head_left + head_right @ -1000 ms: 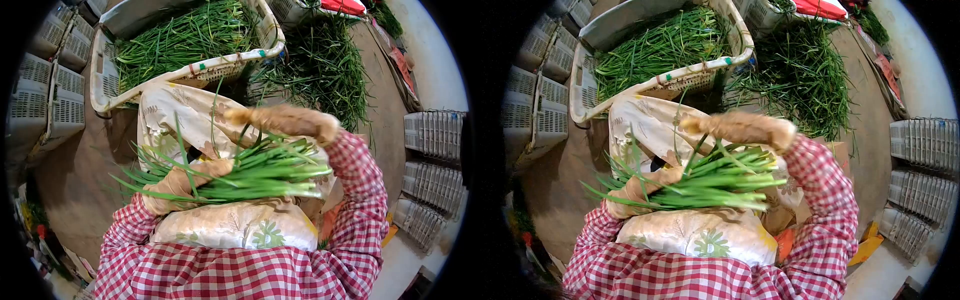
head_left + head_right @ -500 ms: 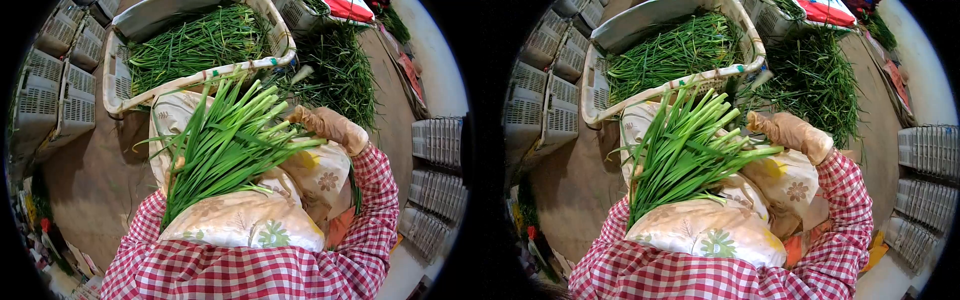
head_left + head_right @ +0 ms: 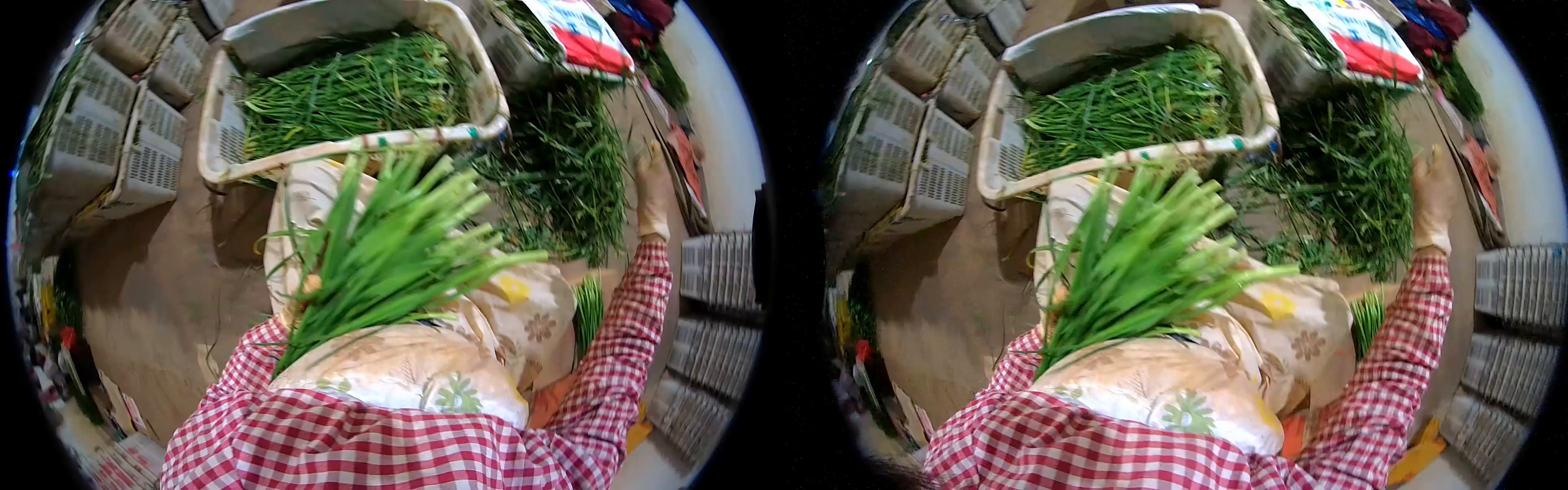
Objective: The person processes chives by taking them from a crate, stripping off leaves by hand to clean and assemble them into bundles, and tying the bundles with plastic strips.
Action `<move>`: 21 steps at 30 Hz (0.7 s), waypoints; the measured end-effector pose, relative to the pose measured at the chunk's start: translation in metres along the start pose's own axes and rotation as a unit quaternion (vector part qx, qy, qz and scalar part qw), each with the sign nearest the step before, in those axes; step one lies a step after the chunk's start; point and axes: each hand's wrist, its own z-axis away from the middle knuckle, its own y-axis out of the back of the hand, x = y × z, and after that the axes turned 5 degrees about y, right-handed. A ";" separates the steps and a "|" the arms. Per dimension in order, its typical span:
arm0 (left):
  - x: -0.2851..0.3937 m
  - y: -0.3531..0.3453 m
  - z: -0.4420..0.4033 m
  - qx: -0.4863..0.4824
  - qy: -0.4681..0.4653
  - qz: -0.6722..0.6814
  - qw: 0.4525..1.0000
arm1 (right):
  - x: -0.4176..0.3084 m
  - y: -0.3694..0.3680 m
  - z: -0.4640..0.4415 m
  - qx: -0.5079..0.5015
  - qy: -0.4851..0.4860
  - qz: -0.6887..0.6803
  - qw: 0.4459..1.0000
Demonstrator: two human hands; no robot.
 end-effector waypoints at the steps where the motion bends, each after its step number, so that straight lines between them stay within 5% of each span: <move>1: -0.002 -0.001 -0.002 -0.008 0.004 0.000 1.000 | -0.025 0.003 0.007 -0.069 -0.018 0.104 0.992; 3: -0.007 -0.004 -0.006 -0.035 0.014 0.003 0.999 | -0.072 0.003 0.016 -0.001 0.035 -0.104 0.994; 5: -0.010 -0.005 -0.008 -0.071 0.022 0.003 0.997 | -0.134 0.038 0.018 -0.160 0.043 -0.490 0.856; 7: -0.006 -0.010 -0.006 -0.124 0.034 -0.008 0.992 | -0.190 0.070 0.031 -0.231 0.075 -0.555 0.796; 9: 0.006 -0.031 -0.007 -0.157 0.045 -0.027 0.986 | -0.225 0.073 0.045 -0.159 0.235 -0.403 0.870; 11: 0.008 -0.045 -0.008 -0.148 0.036 -0.026 0.988 | -0.245 0.070 0.054 -0.164 0.280 -0.382 0.865; 13: 0.000 -0.040 -0.009 -0.139 0.020 -0.018 0.990 | -0.250 0.069 0.060 -0.275 0.217 -0.350 0.869; 14: 0.004 -0.047 -0.008 -0.105 0.000 -0.115 0.988 | -0.250 0.063 0.063 -0.248 0.216 -0.336 0.883; 17: -0.002 -0.031 -0.006 -0.106 0.071 -0.101 0.987 | -0.237 0.035 0.067 -0.190 0.200 -0.327 0.904; 19: -0.011 -0.027 -0.012 -0.092 0.016 -0.196 0.976 | -0.215 0.006 0.060 -0.107 0.166 -0.370 0.908; 20: -0.007 -0.032 -0.011 -0.083 0.008 -0.221 0.972 | -0.200 -0.003 0.050 0.006 0.222 -0.214 0.951; 21: -0.003 -0.038 -0.011 -0.073 0.000 -0.246 0.966 | -0.188 0.000 0.036 -0.085 0.154 -0.098 0.980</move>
